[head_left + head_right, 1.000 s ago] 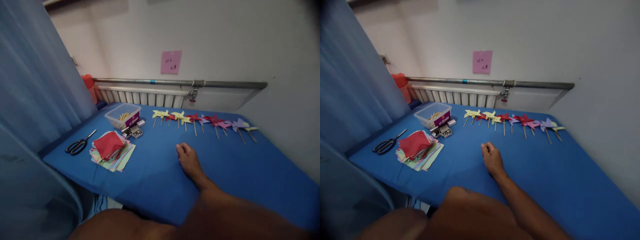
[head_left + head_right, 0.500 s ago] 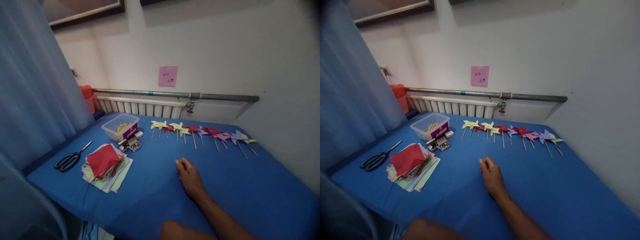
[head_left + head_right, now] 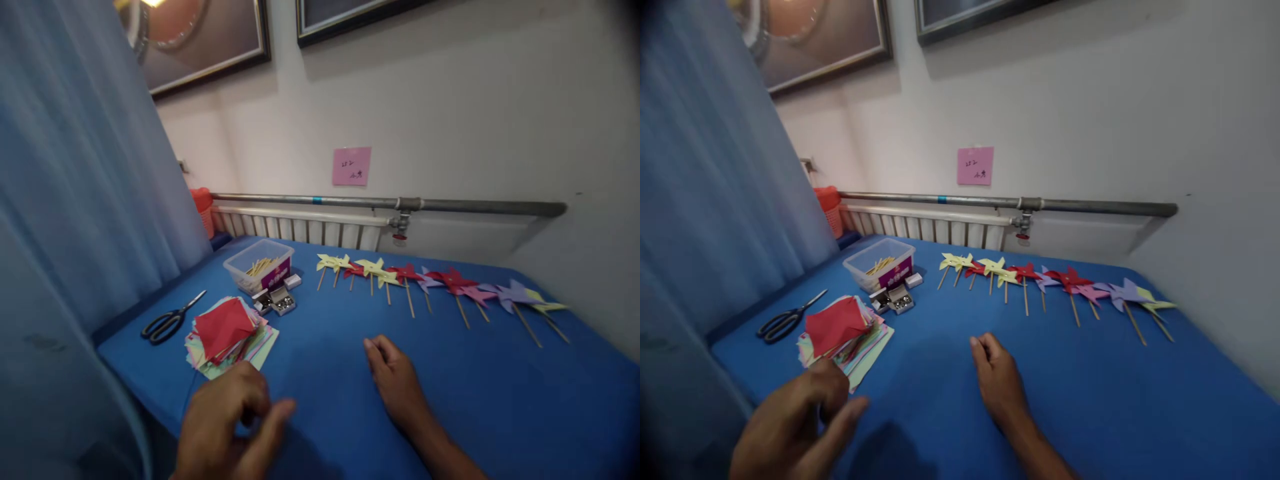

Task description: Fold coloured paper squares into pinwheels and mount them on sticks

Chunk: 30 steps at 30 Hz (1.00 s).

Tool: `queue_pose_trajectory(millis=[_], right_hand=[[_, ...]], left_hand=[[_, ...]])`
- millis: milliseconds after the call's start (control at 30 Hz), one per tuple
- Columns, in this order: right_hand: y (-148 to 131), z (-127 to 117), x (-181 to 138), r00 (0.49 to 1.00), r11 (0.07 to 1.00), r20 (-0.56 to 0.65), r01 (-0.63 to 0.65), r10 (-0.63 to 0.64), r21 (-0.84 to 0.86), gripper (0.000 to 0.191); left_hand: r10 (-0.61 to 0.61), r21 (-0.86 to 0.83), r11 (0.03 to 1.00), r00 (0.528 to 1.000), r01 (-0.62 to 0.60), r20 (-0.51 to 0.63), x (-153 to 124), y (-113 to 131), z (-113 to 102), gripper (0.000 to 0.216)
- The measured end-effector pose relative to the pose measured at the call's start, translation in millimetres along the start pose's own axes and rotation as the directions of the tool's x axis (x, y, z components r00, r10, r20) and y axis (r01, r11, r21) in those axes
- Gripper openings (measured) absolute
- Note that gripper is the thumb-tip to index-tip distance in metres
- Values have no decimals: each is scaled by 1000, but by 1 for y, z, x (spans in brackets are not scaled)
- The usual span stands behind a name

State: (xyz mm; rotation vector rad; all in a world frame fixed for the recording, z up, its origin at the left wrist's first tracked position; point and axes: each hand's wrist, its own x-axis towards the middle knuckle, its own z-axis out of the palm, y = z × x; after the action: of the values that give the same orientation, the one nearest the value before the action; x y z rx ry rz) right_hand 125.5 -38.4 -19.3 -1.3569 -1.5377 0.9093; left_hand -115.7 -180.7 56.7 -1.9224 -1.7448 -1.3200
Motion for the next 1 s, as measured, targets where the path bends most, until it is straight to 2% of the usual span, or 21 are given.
queue_pose_trajectory(millis=[67, 100, 167, 200, 267, 367, 467, 600, 733, 867, 1000], right_hand=[[1, 0, 1, 1000, 1000, 14, -5, 5, -3, 42], [1, 1, 2, 1000, 1000, 15, 3, -3, -9, 42], [1, 1, 3, 1000, 999, 14, 16, -15, -28, 42], [1, 1, 4, 1000, 999, 19, 17, -16, -32, 42], [0, 1, 5, 1000, 999, 22, 15, -14, -44, 43], [0, 1, 7, 999, 998, 29, 21, -20, -52, 45], [1, 1, 7, 999, 997, 42, 10, -7, -73, 46], [1, 0, 6, 999, 995, 52, -2, 8, -99, 46], [-2, 0, 5, 998, 997, 61, -11, 16, -78, 46], [-2, 2, 6, 998, 999, 56, -13, 15, -45, 44], [0, 3, 5, 999, 1000, 46, 0, 0, -7, 44]], left_hand=[[-141, 101, 985, 990, 139, 14, 11, -40, -7, 26], [-213, 155, 964, 976, 218, -47, 16, -62, -11, 23], [-347, 225, 894, 917, 386, -197, 26, -107, -19, 27], [-405, 213, 867, 887, 449, -223, 31, -127, -22, 31], [-505, 132, 838, 844, 529, -181, 41, -157, -25, 35], [-610, -6, 791, 789, 611, -73, 52, -175, -20, 38], [-662, -90, 747, 749, 659, -2, 55, -176, -8, 41], [-669, -163, 737, 742, 656, -43, 53, -172, 0, 37], [-615, -303, 770, 780, 562, -118, 62, -155, -9, 32], [-556, -451, 753, 830, 479, -46, 81, -120, -18, 30], [-475, -588, 701, 879, 404, 38, 101, -86, -9, 27]])
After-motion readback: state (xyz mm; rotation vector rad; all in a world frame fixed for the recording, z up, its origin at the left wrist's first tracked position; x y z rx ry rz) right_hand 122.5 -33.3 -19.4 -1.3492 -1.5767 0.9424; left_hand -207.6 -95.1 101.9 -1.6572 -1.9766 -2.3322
